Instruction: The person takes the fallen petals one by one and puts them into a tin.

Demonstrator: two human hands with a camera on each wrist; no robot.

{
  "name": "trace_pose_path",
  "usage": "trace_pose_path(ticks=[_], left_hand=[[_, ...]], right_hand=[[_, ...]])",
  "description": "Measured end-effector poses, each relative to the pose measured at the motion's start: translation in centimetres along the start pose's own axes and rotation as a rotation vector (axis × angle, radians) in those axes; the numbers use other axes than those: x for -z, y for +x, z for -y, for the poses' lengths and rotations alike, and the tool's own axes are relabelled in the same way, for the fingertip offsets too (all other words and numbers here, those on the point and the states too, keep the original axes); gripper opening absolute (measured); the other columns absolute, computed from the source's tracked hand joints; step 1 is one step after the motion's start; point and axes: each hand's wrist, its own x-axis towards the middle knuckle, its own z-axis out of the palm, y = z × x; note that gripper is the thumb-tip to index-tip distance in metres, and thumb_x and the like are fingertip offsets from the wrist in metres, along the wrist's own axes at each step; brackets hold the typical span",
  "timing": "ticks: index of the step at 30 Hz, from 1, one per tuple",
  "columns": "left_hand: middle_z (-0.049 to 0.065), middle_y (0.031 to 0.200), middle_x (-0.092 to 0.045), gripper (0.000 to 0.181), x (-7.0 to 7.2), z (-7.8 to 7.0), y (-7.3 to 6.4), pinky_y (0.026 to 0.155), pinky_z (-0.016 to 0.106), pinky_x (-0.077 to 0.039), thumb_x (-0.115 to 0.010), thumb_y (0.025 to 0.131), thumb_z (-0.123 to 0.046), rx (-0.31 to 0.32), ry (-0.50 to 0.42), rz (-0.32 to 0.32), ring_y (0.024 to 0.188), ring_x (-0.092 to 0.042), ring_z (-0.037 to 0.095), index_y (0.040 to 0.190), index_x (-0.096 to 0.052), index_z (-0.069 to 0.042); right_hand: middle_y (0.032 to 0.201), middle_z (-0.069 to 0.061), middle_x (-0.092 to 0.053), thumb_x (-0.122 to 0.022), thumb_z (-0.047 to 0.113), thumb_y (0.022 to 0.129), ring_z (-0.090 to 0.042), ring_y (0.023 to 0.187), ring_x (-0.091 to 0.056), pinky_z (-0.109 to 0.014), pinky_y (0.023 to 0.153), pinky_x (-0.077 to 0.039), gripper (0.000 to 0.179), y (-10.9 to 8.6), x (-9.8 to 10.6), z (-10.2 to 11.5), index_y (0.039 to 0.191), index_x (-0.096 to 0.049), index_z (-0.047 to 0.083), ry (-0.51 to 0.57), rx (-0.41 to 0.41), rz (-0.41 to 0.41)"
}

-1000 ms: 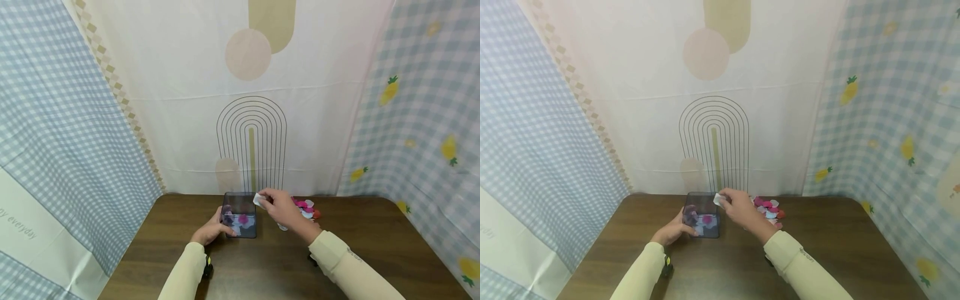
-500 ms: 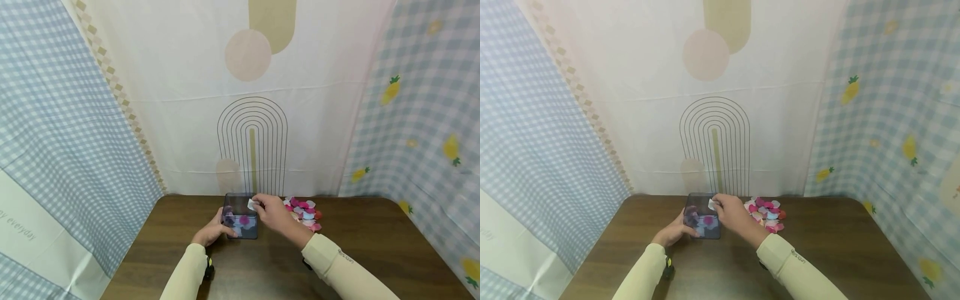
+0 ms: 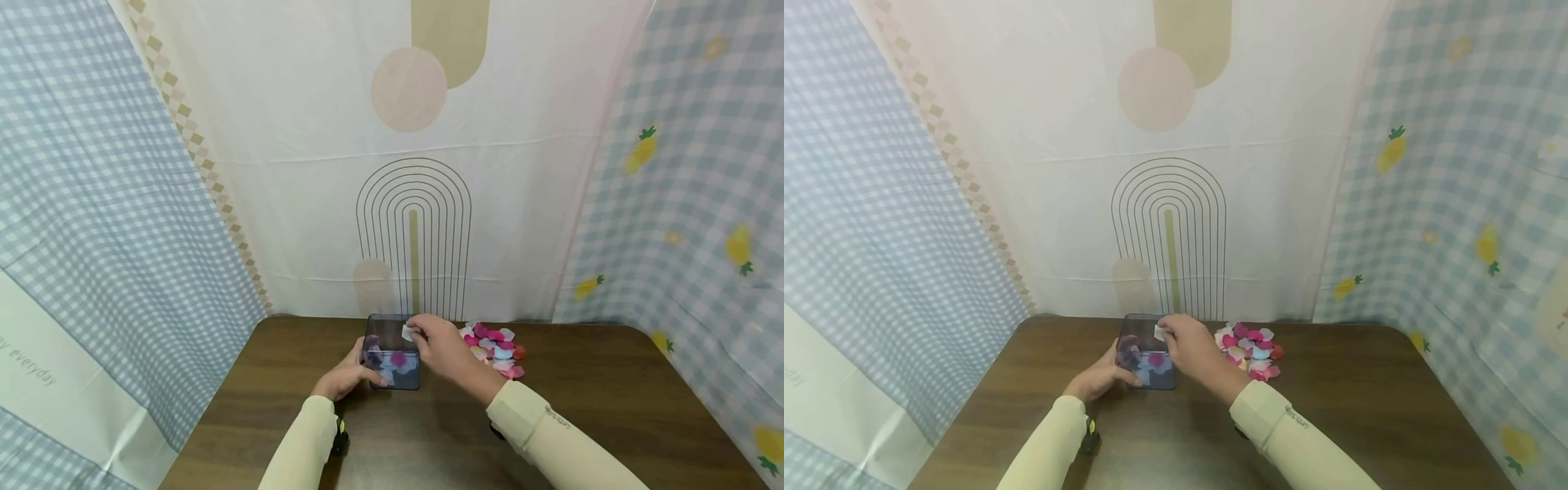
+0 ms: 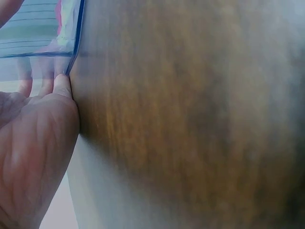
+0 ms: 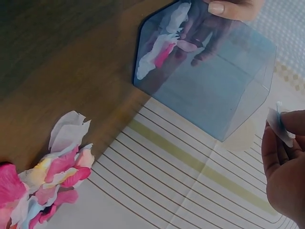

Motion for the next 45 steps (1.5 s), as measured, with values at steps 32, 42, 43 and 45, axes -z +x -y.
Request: trace_pose_path(ticks=[32,42,43,45], left_hand=[[0.019,0.152,-0.052,0.102,0.0,0.0,0.0,0.120,0.045,-0.038,-0.085,0.075,0.003,0.015,-0.016,0.028,0.127,-0.060,0.026,0.156,-0.025,-0.012],[0.019,0.151,-0.055,0.101,-0.2,-0.1,0.2,0.124,0.051,-0.034,-0.086,0.075,0.002,0.020,-0.019,0.028,0.128,-0.061,0.028,0.155,-0.027,-0.017],[0.019,0.151,-0.055,0.102,-0.2,-0.1,0.2,0.124,0.052,-0.034,-0.086,0.075,0.002,0.020,-0.018,0.027,0.128,-0.061,0.028,0.156,-0.027,-0.017],[0.019,0.151,-0.055,0.103,-0.1,-0.1,0.1,0.125,0.053,-0.032,-0.086,0.075,0.002,0.023,-0.011,0.024,0.129,-0.060,0.027,0.156,-0.026,-0.017]], right_hand=[[0.127,-0.011,-0.078,-0.066,0.003,0.096,-0.025,0.115,-0.073,-0.040,0.097,-0.061,0.030,6.6,-4.6,-0.7,0.124,-0.078,0.005,-0.198,-0.134,0.530],[0.135,-0.011,-0.075,-0.066,0.007,0.099,-0.024,0.121,-0.071,-0.040,0.104,-0.059,0.035,6.6,-4.8,-0.4,0.133,-0.073,0.007,-0.237,-0.221,0.548],[0.135,-0.011,-0.075,-0.066,0.008,0.099,-0.024,0.121,-0.071,-0.040,0.104,-0.059,0.035,6.5,-4.9,-0.4,0.133,-0.073,0.007,-0.239,-0.219,0.544],[0.134,-0.012,-0.075,-0.067,0.007,0.098,-0.024,0.119,-0.071,-0.040,0.103,-0.060,0.035,6.5,-5.0,-0.4,0.133,-0.073,0.006,-0.238,-0.218,0.536]])
